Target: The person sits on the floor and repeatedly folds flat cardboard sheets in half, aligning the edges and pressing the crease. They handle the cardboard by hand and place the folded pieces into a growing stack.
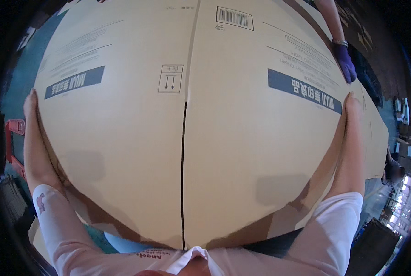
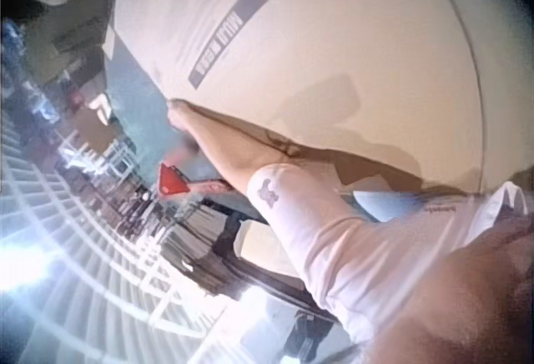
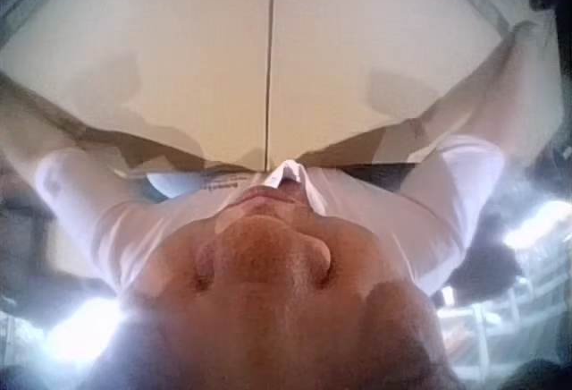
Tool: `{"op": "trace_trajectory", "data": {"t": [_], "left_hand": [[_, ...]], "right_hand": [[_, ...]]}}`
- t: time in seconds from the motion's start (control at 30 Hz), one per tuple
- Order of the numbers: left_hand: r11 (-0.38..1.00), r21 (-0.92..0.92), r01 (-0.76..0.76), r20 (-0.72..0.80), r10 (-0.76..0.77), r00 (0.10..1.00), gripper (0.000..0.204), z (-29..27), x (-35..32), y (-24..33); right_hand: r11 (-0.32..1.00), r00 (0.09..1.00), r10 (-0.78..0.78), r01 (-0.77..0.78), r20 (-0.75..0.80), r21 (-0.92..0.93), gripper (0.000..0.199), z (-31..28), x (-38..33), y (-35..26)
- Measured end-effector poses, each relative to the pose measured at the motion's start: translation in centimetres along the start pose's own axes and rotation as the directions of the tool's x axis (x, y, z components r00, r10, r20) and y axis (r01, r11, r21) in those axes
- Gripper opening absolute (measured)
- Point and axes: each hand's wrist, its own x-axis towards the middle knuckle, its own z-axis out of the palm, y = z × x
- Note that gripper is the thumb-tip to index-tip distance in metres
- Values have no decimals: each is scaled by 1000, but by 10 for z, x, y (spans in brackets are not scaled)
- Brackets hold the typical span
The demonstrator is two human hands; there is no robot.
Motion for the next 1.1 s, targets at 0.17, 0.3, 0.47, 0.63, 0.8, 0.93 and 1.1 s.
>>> {"op": "trace_trajectory", "data": {"t": [0.17, 0.3, 0.47, 0.63, 0.8, 0.93, 1.1], "left_hand": [[747, 134, -651, -38, 661, 750, 41, -25, -155, 53], [502, -315, -806, -206, 792, 574, 46, -69, -392, 99], [-107, -617, -780, -114, 992, -45, 85, -122, -584, 75], [-133, -519, -844, -176, 983, -47, 80, -117, -616, 65], [-105, -415, -904, -179, 983, -32, 67, -136, -635, 87], [-47, -323, -945, -123, 992, -8, 62, -136, -644, 88], [37, -286, -958, 4, 999, 38, 68, -147, -657, 91]], "right_hand": [[970, 971, -235, 231, -52, -72, 59, -27, -110, -59], [938, 933, -315, 334, -175, 96, 57, -33, -174, -64], [794, 766, -493, 590, -413, 146, 54, -11, -257, -45], [683, 669, -637, 720, -384, 122, 53, -16, -342, -28], [672, 674, -690, 732, -262, 115, 55, -18, -349, -8], [483, 562, -787, 818, -255, 313, 53, -48, -357, 12], [299, 847, -244, 529, -473, 794, 45, -34, -283, 141]]}}
